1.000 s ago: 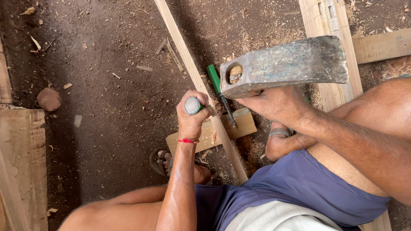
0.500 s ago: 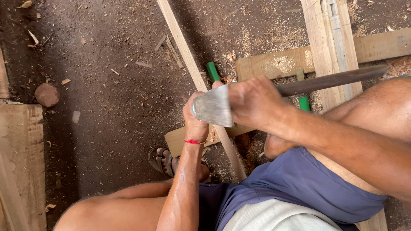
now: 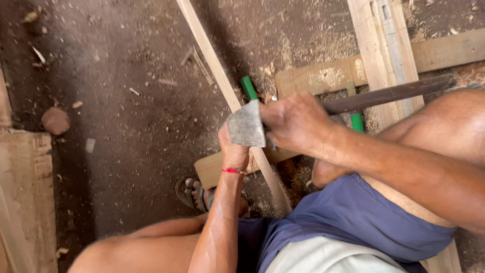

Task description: The person chisels a piece of wood using a hammer and chisel.

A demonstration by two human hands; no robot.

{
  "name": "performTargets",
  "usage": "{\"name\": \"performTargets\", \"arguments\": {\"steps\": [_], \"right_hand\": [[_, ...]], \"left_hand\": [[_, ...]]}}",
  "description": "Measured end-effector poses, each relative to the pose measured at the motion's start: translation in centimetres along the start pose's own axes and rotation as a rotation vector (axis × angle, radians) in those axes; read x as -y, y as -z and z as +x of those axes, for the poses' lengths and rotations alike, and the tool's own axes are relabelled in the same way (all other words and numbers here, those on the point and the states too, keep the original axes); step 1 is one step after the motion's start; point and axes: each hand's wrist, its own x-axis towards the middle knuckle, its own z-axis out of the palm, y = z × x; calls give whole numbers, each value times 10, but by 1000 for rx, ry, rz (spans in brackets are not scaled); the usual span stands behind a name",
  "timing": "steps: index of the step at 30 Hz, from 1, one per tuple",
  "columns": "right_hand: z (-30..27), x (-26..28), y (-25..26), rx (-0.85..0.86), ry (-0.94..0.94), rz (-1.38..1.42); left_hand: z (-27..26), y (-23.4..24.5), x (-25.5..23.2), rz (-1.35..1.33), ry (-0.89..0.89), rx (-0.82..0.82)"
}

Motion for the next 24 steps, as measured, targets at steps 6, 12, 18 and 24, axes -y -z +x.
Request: {"name": "performTargets", "arguments": {"steps": [6,12,18,24], "right_hand": [[-8,-10,-11,-33,62,104],[-14,-10,-17,-61,40,122],[-4,2,-12,263,-99,-180],[-24,-4,-15,63,-74,145]], "left_hand": [[0,2,12,82,-156,120],[-6,-2,2,11,-139,160],[-6,6,8,311,-192,180],[1,8,11,421,-416,157]]}}
